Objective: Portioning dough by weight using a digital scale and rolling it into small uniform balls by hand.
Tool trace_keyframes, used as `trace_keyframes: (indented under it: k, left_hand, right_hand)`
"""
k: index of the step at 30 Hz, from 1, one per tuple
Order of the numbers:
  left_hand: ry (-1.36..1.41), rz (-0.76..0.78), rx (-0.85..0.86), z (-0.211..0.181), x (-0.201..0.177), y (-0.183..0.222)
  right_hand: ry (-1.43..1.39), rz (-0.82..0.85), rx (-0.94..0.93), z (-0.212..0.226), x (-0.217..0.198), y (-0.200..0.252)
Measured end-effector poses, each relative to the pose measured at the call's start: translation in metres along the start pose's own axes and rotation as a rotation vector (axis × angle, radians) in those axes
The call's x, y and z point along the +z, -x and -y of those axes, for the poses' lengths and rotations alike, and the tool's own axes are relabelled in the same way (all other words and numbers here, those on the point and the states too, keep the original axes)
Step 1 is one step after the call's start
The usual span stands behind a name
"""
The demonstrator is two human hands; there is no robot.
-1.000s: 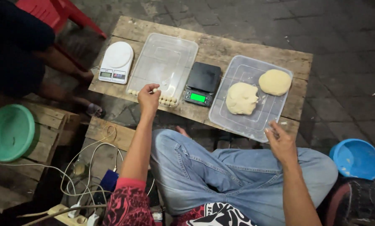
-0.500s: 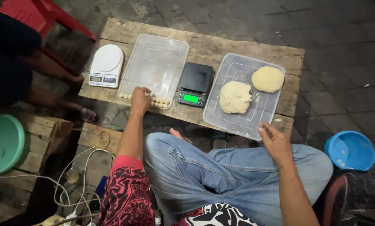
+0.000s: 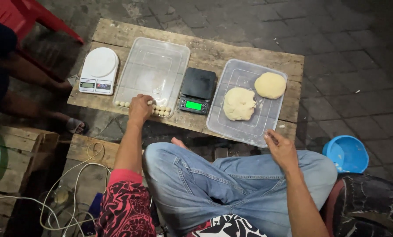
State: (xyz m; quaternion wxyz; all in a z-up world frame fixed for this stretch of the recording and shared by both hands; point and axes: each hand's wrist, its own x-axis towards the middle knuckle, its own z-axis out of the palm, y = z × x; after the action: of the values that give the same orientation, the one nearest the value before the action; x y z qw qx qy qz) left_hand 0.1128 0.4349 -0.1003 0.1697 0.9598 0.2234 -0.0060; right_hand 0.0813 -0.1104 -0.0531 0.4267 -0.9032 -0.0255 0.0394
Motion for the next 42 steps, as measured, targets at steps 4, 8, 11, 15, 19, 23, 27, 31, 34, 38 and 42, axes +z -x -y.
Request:
trace_keyframes:
  k: [4, 8, 11, 15, 19, 23, 27, 31, 34, 38, 42]
  left_hand:
    - [-0.059, 0.027, 0.013, -0.002, -0.008, 0.006]
    - [-0.087, 0.016, 0.006, 0.001, -0.009, 0.007]
    - [-0.068, -0.014, 0.067, 0.001, -0.015, 0.018]
    - [-0.191, -0.122, 0.132, -0.016, -0.005, 0.012]
    - [0.084, -0.185, 0.349, -0.105, -0.034, 0.052]
    - [0.414, -0.426, 0.770, -0.173, -0.015, 0.069]
    - [0.564, -0.336, 0.790, -0.219, 0.045, 0.068]
    - [0.379, -0.214, 0.664, -0.253, 0.088, 0.080]
    - [0.214, -0.147, 0.631, -0.266, 0.099, 0.097]
    - [0.054, -0.044, 0.647, -0.277, 0.117, 0.098]
    - [-0.033, -0.072, 0.653, -0.286, 0.120, 0.102]
  right_hand:
    - [0.018, -0.070, 0.000, -0.008, 0.005, -0.003]
    - [0.007, -0.179, 0.005, -0.014, 0.004, -0.009]
    - [0.019, -0.216, 0.017, -0.020, 0.005, -0.015]
    - [0.088, -0.332, -0.209, -0.015, 0.004, -0.028]
    - [0.130, -0.368, -0.468, 0.009, 0.002, -0.046]
    - [0.092, -0.419, -0.630, 0.028, 0.014, -0.073]
    - [0.101, -0.383, -0.599, 0.017, 0.038, -0.104]
    - [0.212, -0.189, -0.481, -0.019, 0.065, -0.142]
    - [0.269, -0.044, -0.321, -0.038, 0.082, -0.157]
    - [0.274, -0.068, -0.330, -0.027, 0.083, -0.154]
    - [0.286, -0.079, -0.316, -0.013, 0.075, -0.149]
